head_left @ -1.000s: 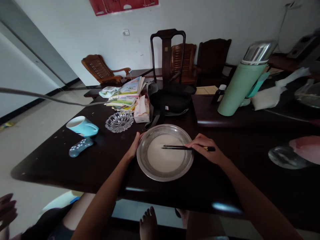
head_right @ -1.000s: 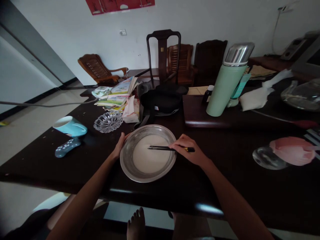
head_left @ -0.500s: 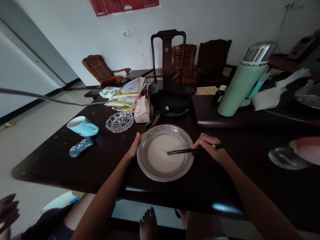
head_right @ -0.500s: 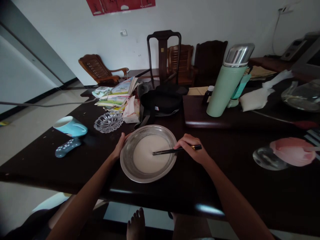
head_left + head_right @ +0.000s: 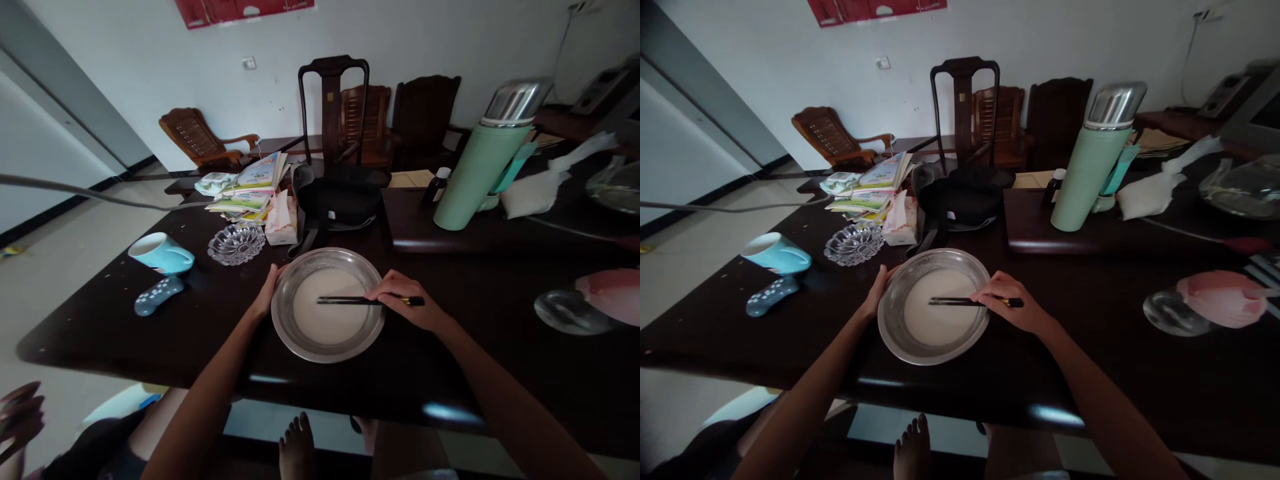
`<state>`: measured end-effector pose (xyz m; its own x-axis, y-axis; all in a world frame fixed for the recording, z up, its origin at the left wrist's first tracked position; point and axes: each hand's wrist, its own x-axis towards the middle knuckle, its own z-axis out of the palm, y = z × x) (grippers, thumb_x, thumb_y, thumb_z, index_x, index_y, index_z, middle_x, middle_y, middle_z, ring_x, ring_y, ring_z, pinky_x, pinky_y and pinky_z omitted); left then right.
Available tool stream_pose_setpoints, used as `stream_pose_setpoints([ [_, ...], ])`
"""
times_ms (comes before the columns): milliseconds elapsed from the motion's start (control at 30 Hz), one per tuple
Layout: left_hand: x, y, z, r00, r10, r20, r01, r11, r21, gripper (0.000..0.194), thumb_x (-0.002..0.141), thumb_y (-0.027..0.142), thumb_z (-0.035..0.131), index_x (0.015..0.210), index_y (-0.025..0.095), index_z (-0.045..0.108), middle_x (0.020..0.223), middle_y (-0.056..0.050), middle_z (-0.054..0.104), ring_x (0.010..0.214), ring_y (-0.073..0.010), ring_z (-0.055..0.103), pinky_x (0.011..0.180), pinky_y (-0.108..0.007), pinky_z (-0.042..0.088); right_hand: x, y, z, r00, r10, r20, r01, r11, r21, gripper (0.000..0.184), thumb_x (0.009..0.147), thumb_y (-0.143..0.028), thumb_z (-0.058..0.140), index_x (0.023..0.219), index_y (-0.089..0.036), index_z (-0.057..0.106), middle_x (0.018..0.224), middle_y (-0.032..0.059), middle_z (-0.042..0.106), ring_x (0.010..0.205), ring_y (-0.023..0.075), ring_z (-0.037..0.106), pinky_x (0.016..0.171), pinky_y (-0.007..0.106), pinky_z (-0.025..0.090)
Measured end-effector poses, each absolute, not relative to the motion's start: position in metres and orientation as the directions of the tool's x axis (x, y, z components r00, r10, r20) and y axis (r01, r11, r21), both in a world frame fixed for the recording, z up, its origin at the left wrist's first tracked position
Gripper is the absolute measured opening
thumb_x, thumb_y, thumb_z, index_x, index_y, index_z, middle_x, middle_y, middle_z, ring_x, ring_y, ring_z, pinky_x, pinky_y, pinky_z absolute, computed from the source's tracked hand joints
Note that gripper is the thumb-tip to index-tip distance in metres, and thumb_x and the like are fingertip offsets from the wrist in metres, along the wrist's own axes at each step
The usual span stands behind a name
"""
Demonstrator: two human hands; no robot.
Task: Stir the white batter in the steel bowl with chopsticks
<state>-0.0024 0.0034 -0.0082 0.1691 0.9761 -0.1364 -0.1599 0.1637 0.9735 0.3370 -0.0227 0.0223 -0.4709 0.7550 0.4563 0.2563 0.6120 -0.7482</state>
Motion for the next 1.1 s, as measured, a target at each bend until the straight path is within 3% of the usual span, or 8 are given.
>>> stream_pose_setpoints([
  [167,-0.0041,0.0046,-0.0110,0.161,0.977,-0.139,-0.159,0.165,0.973,0.079,0.075,0.080,0.051,0.121,0.019,0.068,0.118,-0.010,0.072,0.126,-0.0362,0.054,0.109,-0.043,0.036,0.3407,-0.0219,0.0247,-0.347,0.808,0.476,0.295,0.576,-0.763,0.031,0.098,-0.031,0.048,0.089,-0.026,0.077,0.079,0.0042,0.072,0.076,0.0181,0.063,0.073,0.034,0.051],
  [333,-0.0057,0.0054,-0.0126,0.157,0.978,-0.141,-0.143,0.163,0.976,0.080,0.075,0.081,0.050,0.123,0.019,0.067,0.120,-0.010,0.071,0.127,-0.0361,0.053,0.110,-0.042,0.034,0.3365,-0.0234,0.0237,-0.460,0.763,0.454,0.239,0.599,-0.764,0.024,0.096,-0.033,0.054,0.092,-0.026,0.077,0.084,0.0047,0.073,0.078,0.0185,0.063,0.072,0.034,0.052],
  [500,-0.0050,0.0051,-0.0127,0.160,0.976,-0.151,-0.164,0.177,0.970,0.078,0.075,0.080,0.051,0.121,0.020,0.068,0.120,-0.009,0.071,0.126,-0.0361,0.054,0.110,-0.043,0.035,0.3408,-0.0220,0.0243,-0.359,0.809,0.466,0.296,0.572,-0.765,0.029,0.098,-0.032,0.050,0.092,-0.026,0.077,0.081,0.0036,0.072,0.078,0.0181,0.063,0.074,0.034,0.051],
  [700,-0.0041,0.0043,-0.0108,0.160,0.974,-0.162,-0.179,0.190,0.965,0.078,0.073,0.081,0.053,0.120,0.020,0.069,0.119,-0.009,0.072,0.126,-0.0364,0.053,0.110,-0.043,0.035,0.3360,-0.0230,0.0237,-0.478,0.750,0.458,0.240,0.613,-0.753,0.023,0.095,-0.033,0.055,0.095,-0.026,0.077,0.087,0.0041,0.075,0.080,0.0189,0.063,0.073,0.034,0.052],
  [867,-0.0042,0.0044,-0.0098,0.178,0.974,-0.138,-0.179,0.170,0.969,0.078,0.076,0.079,0.052,0.120,0.017,0.069,0.117,-0.010,0.072,0.125,-0.0364,0.054,0.108,-0.043,0.037,0.3404,-0.0213,0.0244,-0.360,0.796,0.487,0.294,0.592,-0.750,0.030,0.098,-0.031,0.049,0.090,-0.025,0.077,0.078,0.0034,0.072,0.075,0.0176,0.063,0.073,0.033,0.050],
  [933,-0.0045,0.0048,-0.0103,0.177,0.975,-0.132,-0.175,0.163,0.971,0.078,0.076,0.079,0.051,0.121,0.017,0.068,0.117,-0.011,0.073,0.125,-0.0365,0.054,0.108,-0.043,0.037,0.3399,-0.0219,0.0241,-0.394,0.786,0.477,0.261,0.593,-0.761,0.033,0.099,-0.032,0.047,0.088,-0.025,0.077,0.077,0.0036,0.072,0.074,0.0172,0.063,0.072,0.032,0.051],
  [1100,-0.0051,0.0058,-0.0125,0.175,0.976,-0.129,-0.165,0.159,0.973,0.080,0.076,0.080,0.050,0.124,0.018,0.066,0.119,-0.011,0.072,0.126,-0.0368,0.054,0.108,-0.044,0.036,0.3374,-0.0225,0.0217,-0.457,0.759,0.464,0.267,0.614,-0.743,0.021,0.094,-0.031,0.056,0.097,-0.027,0.076,0.088,0.0042,0.075,0.082,0.0193,0.063,0.075,0.035,0.052],
])
